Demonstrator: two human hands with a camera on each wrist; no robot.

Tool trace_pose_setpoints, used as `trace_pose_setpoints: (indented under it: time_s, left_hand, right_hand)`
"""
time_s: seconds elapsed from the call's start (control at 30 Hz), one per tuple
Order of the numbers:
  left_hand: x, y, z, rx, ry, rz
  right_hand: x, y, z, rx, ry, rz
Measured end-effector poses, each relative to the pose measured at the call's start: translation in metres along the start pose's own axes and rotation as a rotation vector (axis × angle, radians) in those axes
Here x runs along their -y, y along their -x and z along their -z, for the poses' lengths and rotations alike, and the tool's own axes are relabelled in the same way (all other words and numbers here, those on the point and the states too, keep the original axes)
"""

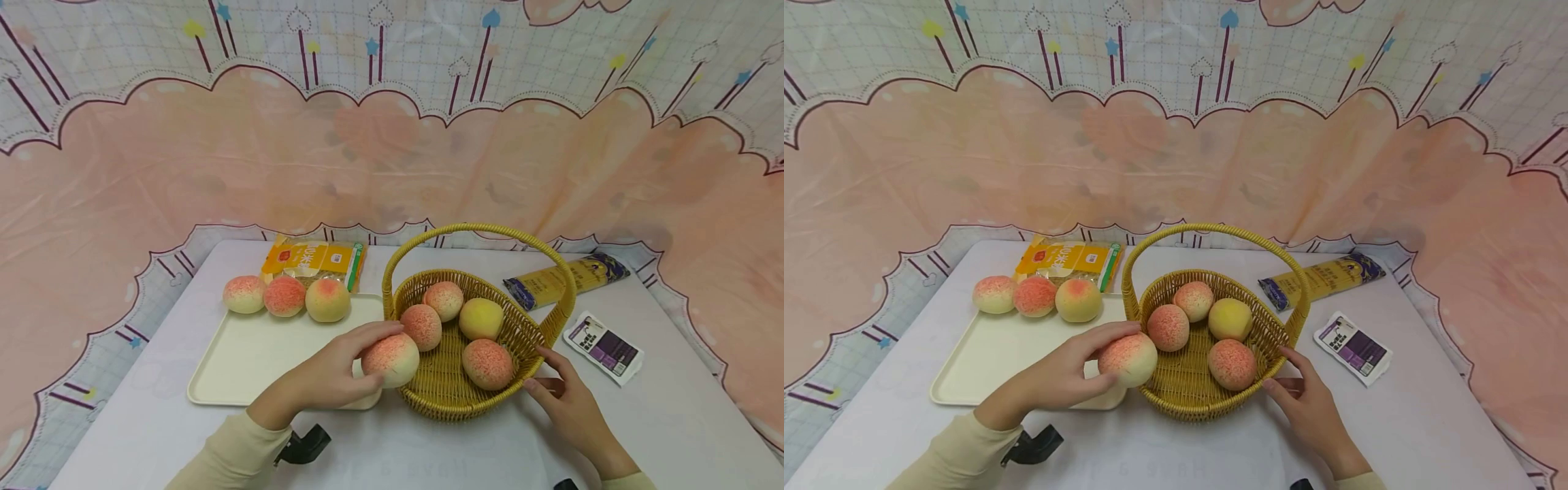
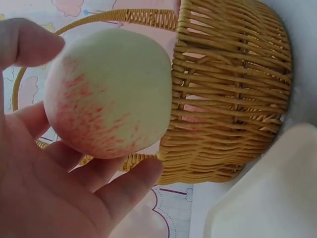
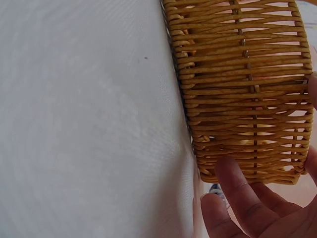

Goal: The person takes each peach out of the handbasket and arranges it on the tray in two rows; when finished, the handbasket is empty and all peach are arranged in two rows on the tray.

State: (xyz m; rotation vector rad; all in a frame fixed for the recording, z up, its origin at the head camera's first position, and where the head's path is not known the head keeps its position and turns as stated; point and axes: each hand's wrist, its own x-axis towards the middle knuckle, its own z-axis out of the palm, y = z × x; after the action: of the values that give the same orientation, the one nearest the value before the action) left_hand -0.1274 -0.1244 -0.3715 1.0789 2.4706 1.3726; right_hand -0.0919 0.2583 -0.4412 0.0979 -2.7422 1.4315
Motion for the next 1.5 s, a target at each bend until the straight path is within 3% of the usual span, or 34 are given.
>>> trace_pose_setpoints:
  time_s: [0.13,0.33,0.6,0.83,0.93,1.17,1.5]
  left_hand:
    - [0.0,0.002,0.003,0.019,0.027,-0.011]
    - [0.002,0.003,0.003,-0.004,0.017,-0.028]
    - [0.001,0.001,0.004,0.009,0.082,0.081]
    - [0.001,0.003,0.01,0.04,0.034,0.038]
    - [0.001,0.004,0.013,0.032,0.007,0.054]
    - [0.002,0.01,0.023,-0.013,0.009,0.072]
    - [0.011,0.021,0.049,-0.193,-0.113,0.147]
  right_hand:
    - [0.0,0.0,0.0,0.003,0.011,-0.004]
    - [0.001,0.0,0.0,0.004,0.01,0.0]
    - [0.001,0.001,0.0,0.005,0.003,-0.002]
    - [0.0,0.0,0.0,0.003,-0.005,0.004]
    - [0.0,0.0,0.0,0.002,-0.006,0.01]
    - [0.0,-0.001,0.0,0.005,-0.004,0.011]
    - [0.001,0.0,-0.001,-0.003,-0.017,0.036]
